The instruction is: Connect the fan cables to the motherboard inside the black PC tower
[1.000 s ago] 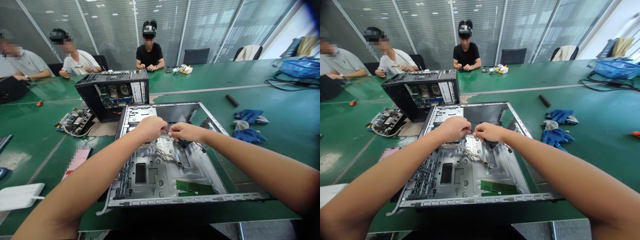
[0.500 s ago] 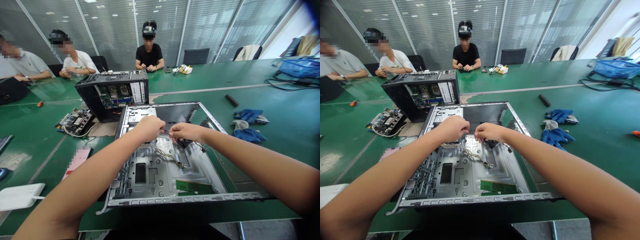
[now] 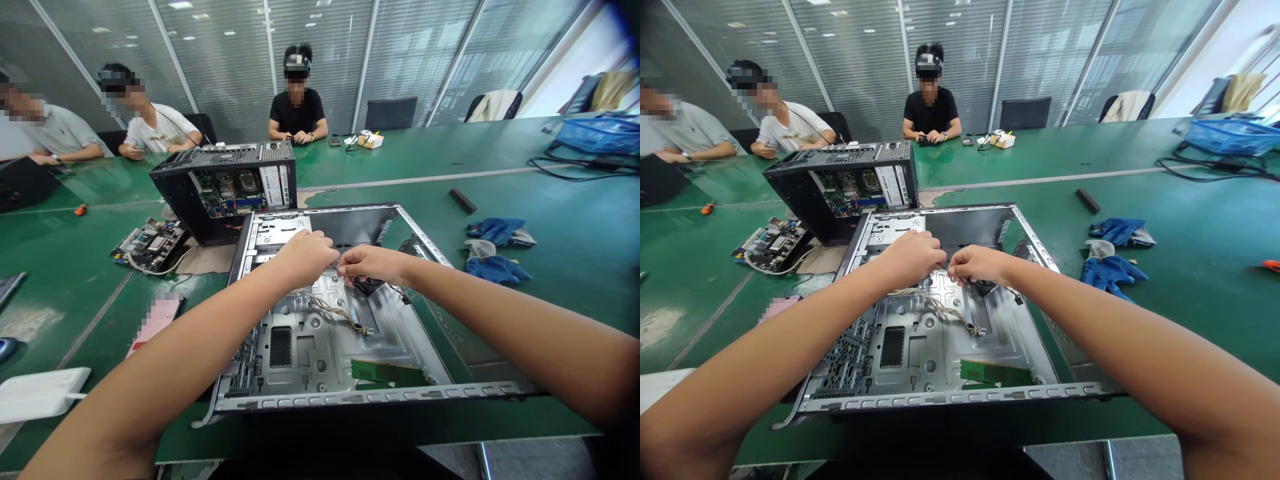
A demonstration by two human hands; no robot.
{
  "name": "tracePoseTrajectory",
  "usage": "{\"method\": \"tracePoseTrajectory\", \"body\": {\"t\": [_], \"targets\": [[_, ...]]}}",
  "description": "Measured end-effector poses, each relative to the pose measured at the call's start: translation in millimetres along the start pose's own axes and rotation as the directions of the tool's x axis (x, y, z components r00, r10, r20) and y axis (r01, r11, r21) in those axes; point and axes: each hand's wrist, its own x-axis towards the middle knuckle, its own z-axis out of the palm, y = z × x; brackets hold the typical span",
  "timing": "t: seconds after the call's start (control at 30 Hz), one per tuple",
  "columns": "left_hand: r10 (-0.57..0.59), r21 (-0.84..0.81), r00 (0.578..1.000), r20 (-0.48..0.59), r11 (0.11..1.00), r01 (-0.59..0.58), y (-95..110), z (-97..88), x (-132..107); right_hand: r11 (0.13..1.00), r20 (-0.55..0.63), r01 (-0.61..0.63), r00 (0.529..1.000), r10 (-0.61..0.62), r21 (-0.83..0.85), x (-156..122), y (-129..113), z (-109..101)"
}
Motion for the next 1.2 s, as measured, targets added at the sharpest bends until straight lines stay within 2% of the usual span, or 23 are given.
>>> {"method": "tracePoseTrajectory", "body": {"t": [0.37,0.67,0.87,1.2], "targets": [[0.003,0.014,0.996,0.093,1.000,-0.005,4,-4.9,1,0.999,0.024,0.031,0.999,-0.031,0.010,2,4,-1],[0.020,-0.145,0.997,0.069,0.989,-0.010,-7,6.2,2,0.998,0.037,0.051,0.998,-0.052,0.024,1,1,1],[0.015,-0.239,0.997,0.079,0.971,0.004,-10,6.8,2,0.994,0.029,0.107,0.994,-0.106,-0.031,4,4,1],[0.020,-0.282,0.996,0.089,0.959,0.006,-11,8.3,1,0.969,0.004,0.166,0.986,-0.168,-0.185,6,4,1]]}}
